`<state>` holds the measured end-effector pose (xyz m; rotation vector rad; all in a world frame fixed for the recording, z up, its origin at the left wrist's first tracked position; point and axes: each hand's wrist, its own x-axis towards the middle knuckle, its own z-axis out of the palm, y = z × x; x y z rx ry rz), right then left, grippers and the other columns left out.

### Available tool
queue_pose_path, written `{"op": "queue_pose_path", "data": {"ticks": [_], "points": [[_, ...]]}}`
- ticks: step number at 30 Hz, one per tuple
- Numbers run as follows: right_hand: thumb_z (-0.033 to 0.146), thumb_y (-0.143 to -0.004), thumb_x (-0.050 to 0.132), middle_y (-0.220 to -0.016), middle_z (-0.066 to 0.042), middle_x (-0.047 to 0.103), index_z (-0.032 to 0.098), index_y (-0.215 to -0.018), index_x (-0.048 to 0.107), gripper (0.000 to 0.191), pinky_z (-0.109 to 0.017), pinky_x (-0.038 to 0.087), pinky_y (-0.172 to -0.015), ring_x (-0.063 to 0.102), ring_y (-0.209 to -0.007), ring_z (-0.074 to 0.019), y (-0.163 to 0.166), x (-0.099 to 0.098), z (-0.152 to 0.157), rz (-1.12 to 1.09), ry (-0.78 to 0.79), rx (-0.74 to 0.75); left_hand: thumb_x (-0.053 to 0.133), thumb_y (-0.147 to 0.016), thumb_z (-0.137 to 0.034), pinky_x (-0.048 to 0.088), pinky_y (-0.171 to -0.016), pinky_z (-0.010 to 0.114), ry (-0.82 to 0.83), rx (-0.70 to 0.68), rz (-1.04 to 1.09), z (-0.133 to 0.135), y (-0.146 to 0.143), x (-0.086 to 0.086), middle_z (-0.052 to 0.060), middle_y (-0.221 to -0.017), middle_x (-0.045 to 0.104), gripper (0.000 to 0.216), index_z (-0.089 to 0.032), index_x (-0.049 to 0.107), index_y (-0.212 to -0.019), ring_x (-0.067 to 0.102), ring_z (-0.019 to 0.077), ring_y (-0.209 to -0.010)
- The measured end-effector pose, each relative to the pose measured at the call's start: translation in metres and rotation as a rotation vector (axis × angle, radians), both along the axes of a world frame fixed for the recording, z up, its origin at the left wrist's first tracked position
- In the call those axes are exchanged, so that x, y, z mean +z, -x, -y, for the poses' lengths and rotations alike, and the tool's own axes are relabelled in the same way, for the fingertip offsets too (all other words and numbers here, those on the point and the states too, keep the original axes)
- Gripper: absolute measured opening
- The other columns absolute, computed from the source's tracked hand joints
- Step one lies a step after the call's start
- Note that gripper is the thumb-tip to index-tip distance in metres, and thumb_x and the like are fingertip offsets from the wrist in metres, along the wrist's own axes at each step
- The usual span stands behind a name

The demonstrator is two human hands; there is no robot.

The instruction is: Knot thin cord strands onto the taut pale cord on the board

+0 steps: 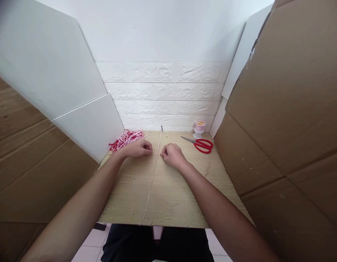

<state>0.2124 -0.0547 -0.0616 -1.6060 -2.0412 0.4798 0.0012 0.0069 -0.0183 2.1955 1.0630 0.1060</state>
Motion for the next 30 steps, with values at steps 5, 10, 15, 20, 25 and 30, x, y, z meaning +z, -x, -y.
{"op": "queue_pose_path", "data": {"ticks": [5, 10, 15, 20, 25, 30], "points": [[0.019, -0.084, 0.062, -0.086, -0.006, 0.066, 0.017, -0.074, 0.065, 0.01, -0.027, 0.035, -0.071, 0.054, -0.08, -0.0154, -0.002, -0.002, -0.003, 0.025, -0.002, -0.021, 0.057, -0.072, -0.033, 0.03, -0.052, 0.022, -0.02, 0.011, -0.013, -0.001, 0.002, 0.001, 0.0, -0.066, 0.057, 0.023, -0.013, 0.067, -0.075, 0.047, 0.0103, -0.059], [0.02, -0.085, 0.061, -0.087, -0.006, 0.066, 0.017, -0.075, 0.065, 0.01, -0.028, 0.035, -0.076, 0.055, -0.084, -0.0167, -0.002, -0.003, -0.003, 0.049, -0.025, -0.038, 0.055, -0.07, -0.032, 0.03, -0.053, 0.022, -0.03, 0.009, -0.027, -0.003, 0.004, 0.0, -0.001, -0.065, 0.055, 0.02, -0.014, 0.064, -0.07, 0.046, 0.0103, -0.059], [0.02, -0.084, 0.06, -0.087, -0.006, 0.066, 0.017, -0.077, 0.064, 0.008, -0.028, 0.035, -0.075, 0.054, -0.084, -0.0165, -0.002, -0.004, -0.003, 0.034, -0.032, -0.04, 0.056, -0.071, -0.032, 0.031, -0.054, 0.022, -0.037, 0.02, -0.022, -0.003, 0.004, 0.002, 0.001, -0.067, 0.058, 0.022, -0.013, 0.066, -0.072, 0.048, 0.0114, -0.061], [0.027, -0.083, 0.065, -0.091, -0.005, 0.065, 0.019, -0.088, 0.065, 0.01, -0.029, 0.036, -0.077, 0.054, -0.086, -0.0175, 0.004, -0.003, 0.001, -0.002, -0.059, -0.028, 0.06, -0.075, -0.038, 0.037, -0.061, 0.022, -0.013, 0.007, 0.077, 0.001, -0.003, 0.0, 0.003, -0.082, 0.066, 0.032, -0.014, 0.071, -0.092, 0.055, 0.0134, -0.071], [0.033, -0.083, 0.066, -0.096, -0.006, 0.064, 0.021, -0.091, 0.068, 0.015, -0.031, 0.036, -0.081, 0.053, -0.092, -0.0197, 0.011, -0.002, 0.002, 0.003, -0.029, -0.067, 0.057, -0.076, -0.034, 0.035, -0.061, 0.021, -0.005, -0.049, 0.093, 0.004, -0.009, -0.004, 0.002, -0.076, 0.064, 0.028, -0.014, 0.071, -0.088, 0.053, 0.0122, -0.068], [0.033, -0.083, 0.065, -0.097, -0.006, 0.064, 0.022, -0.091, 0.071, 0.015, -0.033, 0.035, -0.084, 0.053, -0.097, -0.0215, 0.014, -0.003, 0.0, 0.005, -0.004, -0.082, 0.057, -0.076, -0.033, 0.034, -0.059, 0.021, 0.009, -0.041, 0.124, 0.003, -0.007, -0.001, 0.0, -0.074, 0.062, 0.027, -0.013, 0.071, -0.087, 0.05, 0.0108, -0.066]]}}
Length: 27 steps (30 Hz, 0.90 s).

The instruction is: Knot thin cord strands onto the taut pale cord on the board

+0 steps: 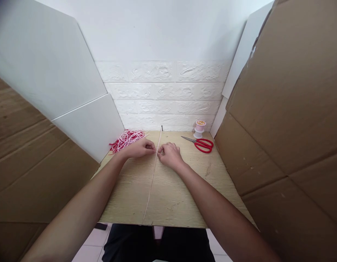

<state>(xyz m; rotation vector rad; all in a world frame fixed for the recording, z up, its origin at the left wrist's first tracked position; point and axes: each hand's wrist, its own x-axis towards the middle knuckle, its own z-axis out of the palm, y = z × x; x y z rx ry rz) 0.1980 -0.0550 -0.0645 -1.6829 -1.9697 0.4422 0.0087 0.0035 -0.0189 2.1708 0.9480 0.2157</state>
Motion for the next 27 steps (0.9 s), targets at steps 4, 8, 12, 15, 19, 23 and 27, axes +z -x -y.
{"op": "queue_pose_path", "data": {"ticks": [4, 8, 12, 15, 19, 23, 27], "points": [[0.032, -0.085, 0.062, -0.095, -0.006, 0.064, 0.022, -0.087, 0.07, 0.013, -0.034, 0.034, -0.084, 0.053, -0.098, -0.0224, 0.0018, -0.0022, -0.0021, 0.008, -0.002, 0.021, 0.056, -0.075, -0.031, 0.035, -0.06, 0.021, -0.011, 0.007, -0.012, -0.002, 0.0012, 0.0, 0.0, -0.074, 0.063, 0.025, -0.013, 0.07, -0.084, 0.05, 0.0108, -0.067], [0.031, -0.084, 0.061, -0.095, -0.006, 0.065, 0.021, -0.086, 0.069, 0.012, -0.033, 0.034, -0.082, 0.053, -0.098, -0.0223, 0.0026, -0.0039, -0.0028, 0.015, -0.018, 0.024, 0.055, -0.072, -0.03, 0.034, -0.057, 0.022, -0.017, 0.032, -0.041, -0.0034, 0.0017, -0.0025, -0.001, -0.07, 0.059, 0.023, -0.013, 0.069, -0.08, 0.048, 0.0108, -0.064], [0.029, -0.083, 0.061, -0.094, -0.005, 0.065, 0.02, -0.084, 0.067, 0.011, -0.033, 0.033, -0.08, 0.053, -0.094, -0.0215, 0.0035, -0.0034, -0.0022, 0.007, -0.024, -0.003, 0.053, -0.071, -0.029, 0.032, -0.055, 0.022, -0.022, 0.055, -0.049, -0.0034, 0.0016, -0.0041, -0.001, -0.067, 0.056, 0.022, -0.014, 0.067, -0.076, 0.045, 0.0104, -0.061], [0.028, -0.083, 0.062, -0.092, -0.005, 0.065, 0.019, -0.082, 0.067, 0.01, -0.032, 0.032, -0.08, 0.053, -0.093, -0.0208, 0.0044, -0.0024, -0.0019, -0.003, -0.02, -0.01, 0.052, -0.07, -0.03, 0.031, -0.055, 0.022, -0.031, 0.07, -0.05, -0.0036, 0.0013, -0.0049, -0.001, -0.067, 0.055, 0.022, -0.013, 0.066, -0.075, 0.044, 0.0103, -0.061], [0.026, -0.082, 0.061, -0.091, -0.005, 0.065, 0.019, -0.081, 0.067, 0.009, -0.031, 0.032, -0.079, 0.053, -0.091, -0.0197, 0.0046, -0.002, -0.0015, -0.016, -0.026, -0.012, 0.052, -0.069, -0.03, 0.031, -0.055, 0.022, -0.053, 0.077, -0.062, -0.0042, 0.0012, -0.0065, -0.001, -0.065, 0.053, 0.021, -0.013, 0.064, -0.071, 0.043, 0.0101, -0.06], [0.026, -0.082, 0.06, -0.09, -0.004, 0.066, 0.019, -0.079, 0.066, 0.009, -0.031, 0.032, -0.077, 0.053, -0.09, -0.0192, 0.0045, -0.0025, -0.0013, -0.02, -0.043, -0.016, 0.051, -0.069, -0.03, 0.029, -0.055, 0.023, -0.069, 0.07, -0.072, -0.0047, 0.0014, -0.0083, -0.001, -0.063, 0.051, 0.02, -0.013, 0.062, -0.069, 0.042, 0.0099, -0.06], [0.025, -0.081, 0.061, -0.089, -0.004, 0.066, 0.019, -0.077, 0.065, 0.008, -0.03, 0.031, -0.075, 0.053, -0.088, -0.0187, 0.0047, -0.0024, -0.0019, -0.019, -0.045, -0.019, 0.051, -0.07, -0.03, 0.028, -0.054, 0.023, -0.071, 0.052, -0.071, -0.0046, 0.0015, -0.0088, -0.002, -0.062, 0.049, 0.019, -0.014, 0.06, -0.067, 0.041, 0.0097, -0.059]]}}
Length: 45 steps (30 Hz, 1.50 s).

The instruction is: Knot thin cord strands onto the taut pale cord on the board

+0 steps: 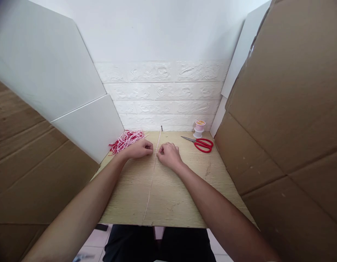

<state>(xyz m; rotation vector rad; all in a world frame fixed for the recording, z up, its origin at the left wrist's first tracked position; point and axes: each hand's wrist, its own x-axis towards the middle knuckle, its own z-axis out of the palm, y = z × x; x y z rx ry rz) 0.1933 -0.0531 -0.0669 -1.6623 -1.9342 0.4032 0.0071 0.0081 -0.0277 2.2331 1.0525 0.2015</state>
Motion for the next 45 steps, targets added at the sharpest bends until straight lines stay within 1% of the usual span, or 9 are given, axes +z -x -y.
{"op": "queue_pose_path", "data": {"ticks": [8, 13, 15, 18, 21, 26, 30, 34, 45], "points": [[0.025, -0.08, 0.062, -0.088, -0.005, 0.066, 0.018, -0.075, 0.063, 0.009, -0.029, 0.031, -0.073, 0.053, -0.085, -0.018, 0.0, 0.001, -0.001, -0.004, 0.012, -0.005, 0.05, -0.069, -0.028, 0.027, -0.054, 0.023, -0.001, -0.029, 0.002, 0.002, -0.001, 0.001, -0.002, -0.06, 0.048, 0.018, -0.013, 0.06, -0.065, 0.04, 0.0096, -0.058], [0.026, -0.08, 0.062, -0.087, -0.005, 0.066, 0.018, -0.075, 0.064, 0.009, -0.03, 0.031, -0.074, 0.053, -0.084, -0.0181, -0.001, 0.0, -0.001, -0.017, 0.0, 0.002, 0.053, -0.07, -0.029, 0.029, -0.054, 0.023, 0.034, -0.031, -0.034, 0.001, 0.001, 0.005, -0.001, -0.062, 0.052, 0.019, -0.013, 0.064, -0.069, 0.043, 0.01, -0.058], [0.025, -0.079, 0.062, -0.086, -0.005, 0.066, 0.018, -0.075, 0.064, 0.009, -0.03, 0.032, -0.075, 0.053, -0.085, -0.0183, -0.002, -0.001, -0.001, -0.028, -0.007, 0.014, 0.053, -0.073, -0.031, 0.033, -0.056, 0.023, 0.059, -0.004, -0.015, 0.001, 0.002, 0.007, 0.0, -0.066, 0.057, 0.023, -0.013, 0.068, -0.074, 0.048, 0.0112, -0.061], [0.024, -0.078, 0.061, -0.084, -0.004, 0.067, 0.018, -0.075, 0.065, 0.008, -0.029, 0.033, -0.075, 0.054, -0.084, -0.018, -0.003, -0.002, -0.001, -0.057, -0.019, 0.025, 0.051, -0.077, -0.03, 0.041, -0.066, 0.022, 0.09, 0.049, 0.108, 0.0, 0.001, 0.01, 0.003, -0.079, 0.066, 0.029, -0.013, 0.071, -0.089, 0.058, 0.0142, -0.075], [0.024, -0.078, 0.061, -0.082, -0.003, 0.067, 0.019, -0.075, 0.065, 0.007, -0.029, 0.033, -0.075, 0.054, -0.084, -0.0178, -0.004, -0.004, -0.002, -0.077, -0.029, 0.027, 0.053, -0.077, -0.027, 0.044, -0.07, 0.022, 0.142, 0.003, 0.179, -0.001, 0.001, 0.009, 0.004, -0.088, 0.069, 0.031, -0.013, 0.069, -0.1, 0.061, 0.0145, -0.08], [0.024, -0.076, 0.062, -0.081, -0.003, 0.067, 0.019, -0.074, 0.065, 0.007, -0.029, 0.034, -0.074, 0.055, -0.083, -0.0179, -0.004, -0.004, -0.002, -0.092, -0.036, 0.019, 0.058, -0.076, -0.024, 0.045, -0.072, 0.021, 0.139, -0.136, 0.156, 0.0, 0.002, 0.008, 0.005, -0.09, 0.071, 0.029, -0.012, 0.072, -0.099, 0.061, 0.0129, -0.079], [0.022, -0.076, 0.06, -0.079, -0.002, 0.067, 0.019, -0.073, 0.065, 0.006, -0.029, 0.034, -0.074, 0.056, -0.083, -0.0178, -0.004, -0.003, -0.001, -0.098, -0.037, 0.026, 0.064, -0.075, -0.023, 0.045, -0.068, 0.02, 0.11, -0.112, 0.105, 0.002, 0.003, 0.01, 0.004, -0.085, 0.072, 0.028, -0.013, 0.076, -0.098, 0.061, 0.0121, -0.075], [0.023, -0.076, 0.061, -0.079, -0.002, 0.068, 0.019, -0.074, 0.067, 0.007, -0.029, 0.035, -0.074, 0.057, -0.082, -0.0178, -0.004, -0.002, -0.001, -0.117, -0.038, 0.018, 0.069, -0.074, -0.027, 0.046, -0.07, 0.02, 0.121, -0.104, 0.115, 0.002, 0.004, 0.012, 0.004, -0.087, 0.073, 0.028, -0.014, 0.077, -0.097, 0.064, 0.0133, -0.078], [0.02, -0.076, 0.059, -0.076, -0.001, 0.069, 0.017, -0.078, 0.068, 0.009, -0.024, 0.039, -0.065, 0.058, -0.069, -0.013, -0.007, 0.002, 0.0, -0.29, 0.056, 0.012, 0.07, -0.075, -0.034, 0.041, -0.059, 0.019, 0.119, -0.102, 0.063, 0.005, 0.004, 0.012, 0.002, -0.078, 0.069, 0.025, -0.014, 0.074, -0.09, 0.06, 0.0112, -0.069]]}}
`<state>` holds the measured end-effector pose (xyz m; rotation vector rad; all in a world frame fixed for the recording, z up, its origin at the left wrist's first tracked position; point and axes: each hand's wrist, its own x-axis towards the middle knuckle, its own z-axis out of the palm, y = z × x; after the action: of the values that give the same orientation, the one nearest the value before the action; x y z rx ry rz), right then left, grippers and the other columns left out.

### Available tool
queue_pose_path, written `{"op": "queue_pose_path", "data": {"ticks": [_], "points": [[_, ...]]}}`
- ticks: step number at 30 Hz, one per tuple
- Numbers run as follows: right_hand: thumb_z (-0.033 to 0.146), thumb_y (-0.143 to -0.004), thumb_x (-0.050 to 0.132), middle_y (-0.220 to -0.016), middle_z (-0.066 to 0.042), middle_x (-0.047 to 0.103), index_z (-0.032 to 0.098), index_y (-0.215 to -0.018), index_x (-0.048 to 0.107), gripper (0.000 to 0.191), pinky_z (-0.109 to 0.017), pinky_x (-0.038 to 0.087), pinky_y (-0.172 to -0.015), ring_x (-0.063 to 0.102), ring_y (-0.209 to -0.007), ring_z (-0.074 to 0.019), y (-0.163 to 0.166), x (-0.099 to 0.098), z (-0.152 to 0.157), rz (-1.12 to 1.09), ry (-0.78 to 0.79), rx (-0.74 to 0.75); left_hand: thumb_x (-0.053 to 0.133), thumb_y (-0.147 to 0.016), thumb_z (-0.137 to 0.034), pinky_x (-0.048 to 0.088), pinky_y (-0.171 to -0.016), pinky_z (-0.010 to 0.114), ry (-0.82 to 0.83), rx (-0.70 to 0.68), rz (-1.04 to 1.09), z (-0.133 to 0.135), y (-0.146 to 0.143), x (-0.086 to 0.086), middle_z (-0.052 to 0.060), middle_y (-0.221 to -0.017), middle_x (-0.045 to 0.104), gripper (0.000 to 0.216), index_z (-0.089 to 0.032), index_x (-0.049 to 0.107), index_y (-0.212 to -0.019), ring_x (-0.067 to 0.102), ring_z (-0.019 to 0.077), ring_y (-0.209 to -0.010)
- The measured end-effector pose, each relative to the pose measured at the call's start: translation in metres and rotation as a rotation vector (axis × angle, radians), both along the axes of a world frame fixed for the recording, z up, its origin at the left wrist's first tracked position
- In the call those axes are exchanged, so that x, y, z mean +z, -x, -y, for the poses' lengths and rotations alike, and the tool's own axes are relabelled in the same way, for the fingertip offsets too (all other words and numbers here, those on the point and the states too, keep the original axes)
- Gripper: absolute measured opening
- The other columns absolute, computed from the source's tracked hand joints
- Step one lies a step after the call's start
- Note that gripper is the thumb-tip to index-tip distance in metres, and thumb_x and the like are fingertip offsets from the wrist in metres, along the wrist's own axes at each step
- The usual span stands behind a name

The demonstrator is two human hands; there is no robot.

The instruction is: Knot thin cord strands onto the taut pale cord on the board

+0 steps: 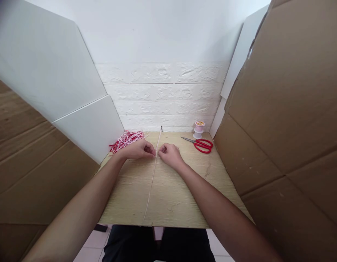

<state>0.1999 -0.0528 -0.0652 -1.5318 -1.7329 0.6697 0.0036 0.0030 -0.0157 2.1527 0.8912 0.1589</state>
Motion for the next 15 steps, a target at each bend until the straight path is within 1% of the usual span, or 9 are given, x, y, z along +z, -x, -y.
{"op": "queue_pose_path", "data": {"ticks": [4, 8, 15], "points": [[0.02, -0.076, 0.06, -0.077, -0.001, 0.069, 0.017, -0.08, 0.068, 0.01, -0.023, 0.04, -0.064, 0.058, -0.068, -0.0126, -0.0001, -0.0045, -0.0021, -0.058, 0.013, 0.002, 0.071, -0.073, -0.033, 0.041, -0.06, 0.019, -0.005, -0.002, -0.001, -0.0003, -0.001, -0.0023, 0.002, -0.078, 0.069, 0.025, -0.014, 0.074, -0.088, 0.061, 0.0117, -0.07], [0.018, -0.076, 0.06, -0.079, -0.001, 0.069, 0.016, -0.084, 0.068, 0.012, -0.023, 0.041, -0.064, 0.059, -0.068, -0.0123, -0.0013, -0.0074, -0.0044, -0.146, 0.019, 0.028, 0.068, -0.074, -0.033, 0.04, -0.058, 0.019, -0.035, -0.002, -0.02, 0.0, -0.0018, -0.0029, 0.001, -0.077, 0.068, 0.023, -0.015, 0.073, -0.088, 0.058, 0.0109, -0.068], [0.017, -0.076, 0.058, -0.072, 0.001, 0.063, 0.014, -0.087, 0.066, 0.015, -0.023, 0.041, -0.062, 0.055, -0.064, -0.0116, -0.0066, -0.0027, -0.0063, -0.296, 0.027, 0.028, 0.061, -0.073, -0.03, 0.038, -0.056, 0.019, -0.087, 0.003, -0.086, 0.003, -0.0044, -0.0021, 0.001, -0.079, 0.067, 0.022, -0.016, 0.071, -0.088, 0.056, 0.0107, -0.066]]}}
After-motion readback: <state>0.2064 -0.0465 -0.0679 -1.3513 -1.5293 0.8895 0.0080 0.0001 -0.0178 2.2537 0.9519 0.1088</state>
